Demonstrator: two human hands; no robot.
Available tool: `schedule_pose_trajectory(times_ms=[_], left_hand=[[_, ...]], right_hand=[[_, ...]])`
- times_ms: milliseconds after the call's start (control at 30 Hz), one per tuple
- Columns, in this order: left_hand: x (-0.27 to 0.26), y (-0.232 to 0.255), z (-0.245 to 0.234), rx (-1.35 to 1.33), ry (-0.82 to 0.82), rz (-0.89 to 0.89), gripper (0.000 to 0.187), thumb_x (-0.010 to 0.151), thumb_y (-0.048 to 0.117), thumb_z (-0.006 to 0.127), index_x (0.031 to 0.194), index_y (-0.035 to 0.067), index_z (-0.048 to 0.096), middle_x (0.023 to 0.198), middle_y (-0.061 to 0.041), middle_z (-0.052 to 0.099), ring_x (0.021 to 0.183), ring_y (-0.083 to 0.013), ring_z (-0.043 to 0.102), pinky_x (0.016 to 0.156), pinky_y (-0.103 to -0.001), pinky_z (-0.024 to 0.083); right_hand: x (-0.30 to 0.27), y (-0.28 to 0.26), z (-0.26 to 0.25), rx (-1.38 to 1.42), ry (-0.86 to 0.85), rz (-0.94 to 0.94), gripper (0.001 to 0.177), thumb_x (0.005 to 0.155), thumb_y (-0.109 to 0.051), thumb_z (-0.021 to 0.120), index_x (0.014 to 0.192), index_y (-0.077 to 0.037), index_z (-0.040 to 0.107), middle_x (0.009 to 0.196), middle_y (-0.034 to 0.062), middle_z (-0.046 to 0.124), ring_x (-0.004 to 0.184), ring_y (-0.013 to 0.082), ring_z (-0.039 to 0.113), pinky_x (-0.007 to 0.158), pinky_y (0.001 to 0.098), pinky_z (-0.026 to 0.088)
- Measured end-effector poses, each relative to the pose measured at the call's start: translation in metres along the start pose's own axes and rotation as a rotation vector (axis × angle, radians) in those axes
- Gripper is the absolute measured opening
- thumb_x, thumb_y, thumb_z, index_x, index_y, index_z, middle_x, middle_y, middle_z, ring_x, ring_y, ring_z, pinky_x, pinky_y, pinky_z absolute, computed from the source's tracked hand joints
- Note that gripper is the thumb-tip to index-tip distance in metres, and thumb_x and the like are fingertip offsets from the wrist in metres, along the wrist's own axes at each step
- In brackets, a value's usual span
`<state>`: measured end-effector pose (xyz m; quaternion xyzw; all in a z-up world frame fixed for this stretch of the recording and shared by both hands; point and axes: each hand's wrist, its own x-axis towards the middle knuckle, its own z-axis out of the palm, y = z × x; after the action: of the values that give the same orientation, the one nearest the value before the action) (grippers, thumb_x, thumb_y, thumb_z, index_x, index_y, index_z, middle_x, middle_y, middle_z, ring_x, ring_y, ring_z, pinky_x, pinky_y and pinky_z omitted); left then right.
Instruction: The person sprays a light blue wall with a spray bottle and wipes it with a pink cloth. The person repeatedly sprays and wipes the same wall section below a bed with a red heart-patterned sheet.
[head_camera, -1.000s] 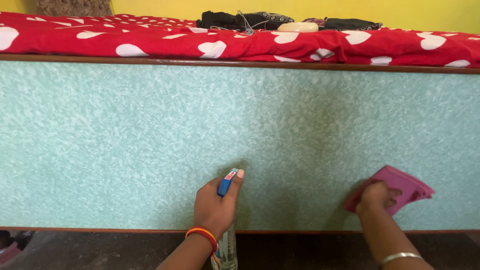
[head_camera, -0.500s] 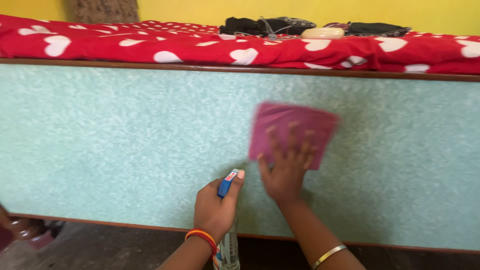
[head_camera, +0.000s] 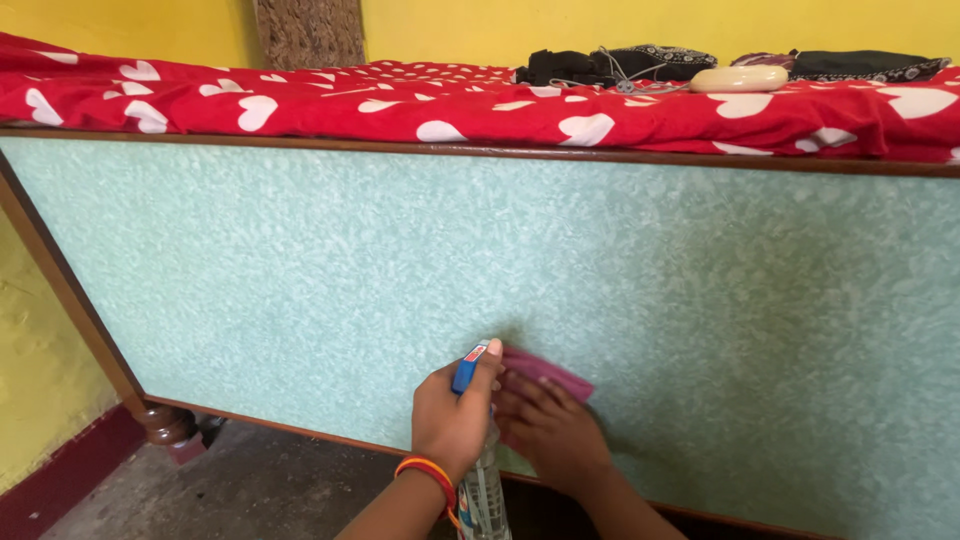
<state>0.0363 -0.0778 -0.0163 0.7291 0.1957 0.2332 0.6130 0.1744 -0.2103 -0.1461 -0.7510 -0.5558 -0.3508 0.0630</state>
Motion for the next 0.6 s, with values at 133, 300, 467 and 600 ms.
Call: schedule_pose_trajectory(times_ms=[133, 300, 467, 600], left_hand=[[0.006, -0.004, -0.011, 0.025, 0.013, -0.015, 0.059, 0.086, 0.060, 0.064, 0.092, 0.004, 0.081, 0.075, -0.005, 0.074, 0.065, -0.0154, 0.066, 0.063, -0.033, 0.053], [0.010, -0.006, -0.032, 0.070, 0.032, 0.012, 0.059, 0.086, 0.062, 0.064, 0.092, 0.006, 0.082, 0.072, -0.007, 0.071, 0.065, -0.0153, 0.065, 0.066, -0.033, 0.053], [0.010, 0.003, -0.055, 0.006, 0.055, 0.014, 0.058, 0.085, 0.061, 0.064, 0.091, 0.006, 0.081, 0.078, -0.004, 0.073, 0.068, -0.0152, 0.065, 0.068, -0.033, 0.054], [0.009, 0.009, -0.071, -0.032, 0.074, 0.010, 0.059, 0.085, 0.062, 0.063, 0.093, 0.006, 0.081, 0.081, -0.004, 0.074, 0.069, -0.0150, 0.066, 0.070, -0.032, 0.054]], right_hand=[[0.020, 0.024, -0.043, -0.155, 0.144, 0.154, 0.039, 0.082, -0.027, 0.064, 0.121, -0.028, 0.072, 0.153, 0.0027, 0.049, 0.147, 0.0301, 0.034, 0.118, 0.0539, 0.024], [0.010, 0.075, -0.107, -0.309, 0.451, 0.411, 0.053, 0.086, -0.040, 0.066, 0.139, -0.033, 0.062, 0.163, 0.0079, 0.039, 0.154, 0.0404, 0.026, 0.122, 0.0611, 0.020], [-0.058, 0.151, -0.124, -0.431, 0.670, 0.835, 0.074, 0.109, -0.038, 0.065, 0.173, -0.021, 0.030, 0.179, 0.0248, 0.016, 0.163, 0.0546, 0.014, 0.132, 0.0703, 0.015], [-0.125, 0.199, -0.135, -0.312, 0.763, 1.435, 0.080, 0.108, -0.035, 0.059, 0.176, -0.024, 0.017, 0.167, 0.0408, 0.008, 0.150, 0.0630, 0.025, 0.124, 0.0646, 0.027]])
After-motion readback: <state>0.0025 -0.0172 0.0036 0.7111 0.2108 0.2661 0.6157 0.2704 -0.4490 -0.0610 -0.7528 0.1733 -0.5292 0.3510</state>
